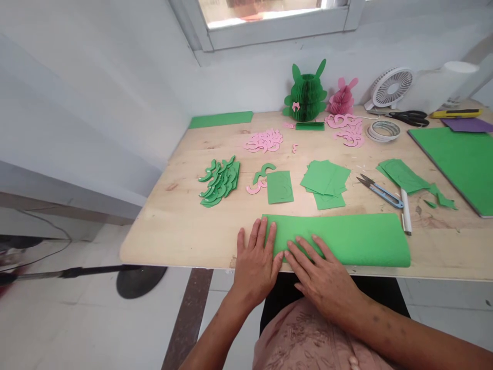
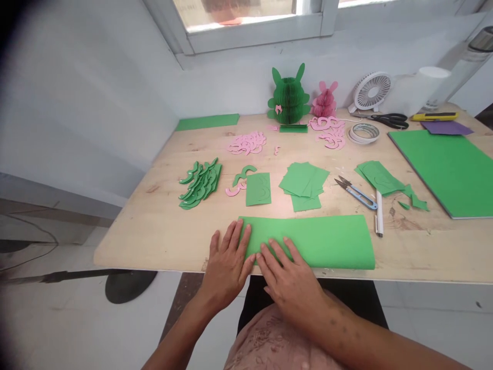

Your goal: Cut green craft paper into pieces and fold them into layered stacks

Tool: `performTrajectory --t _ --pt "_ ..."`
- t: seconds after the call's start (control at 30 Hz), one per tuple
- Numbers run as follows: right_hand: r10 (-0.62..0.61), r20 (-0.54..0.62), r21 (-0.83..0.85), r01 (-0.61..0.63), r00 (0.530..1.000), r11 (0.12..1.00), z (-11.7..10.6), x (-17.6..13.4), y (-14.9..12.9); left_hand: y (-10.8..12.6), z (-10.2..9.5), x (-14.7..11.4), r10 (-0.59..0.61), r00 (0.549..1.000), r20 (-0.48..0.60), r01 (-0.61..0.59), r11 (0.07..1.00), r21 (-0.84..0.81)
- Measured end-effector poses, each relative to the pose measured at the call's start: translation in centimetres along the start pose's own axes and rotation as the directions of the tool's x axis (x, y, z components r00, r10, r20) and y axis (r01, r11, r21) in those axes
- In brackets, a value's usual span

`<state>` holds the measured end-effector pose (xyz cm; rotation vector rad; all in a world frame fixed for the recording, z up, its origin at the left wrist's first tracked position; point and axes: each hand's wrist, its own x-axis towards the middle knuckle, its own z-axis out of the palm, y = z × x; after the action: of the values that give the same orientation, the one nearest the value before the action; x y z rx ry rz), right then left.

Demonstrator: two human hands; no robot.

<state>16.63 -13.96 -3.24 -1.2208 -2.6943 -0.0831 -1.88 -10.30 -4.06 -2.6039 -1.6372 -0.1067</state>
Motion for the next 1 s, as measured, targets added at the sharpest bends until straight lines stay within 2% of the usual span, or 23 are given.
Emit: performTrajectory --t 0.43,0.63,0.87,1.0 --pt "-0.038 -0.006 0.001 0.038 0.999 0.999 -0.4 -0.6 0.3 -0.1 0.1 0.0 0.011 1.0 0.005 -0.011 1.0 -0.014" --pt "0.019 0.009 -0.032 -0.019 1.0 0.999 -1.1 -2.4 1.1 0.0 0.1 0.0 0.016 1.0 -0.012 -0.017 1.0 -0.018" --pt "0.084 0.031 -0.075 -0.082 0.996 0.994 -1.6 -5.2 2.7 -0.1 0.0 0.0 0.005 1.0 0.025 -0.004 0.999 -0.035" --pt "0.104 0.013 -0.071 -0.103 0.994 0.992 -2.0 -5.3 2.6 -0.1 0.1 0.0 0.011 1.0 0.016 -0.01 0.999 -0.033"
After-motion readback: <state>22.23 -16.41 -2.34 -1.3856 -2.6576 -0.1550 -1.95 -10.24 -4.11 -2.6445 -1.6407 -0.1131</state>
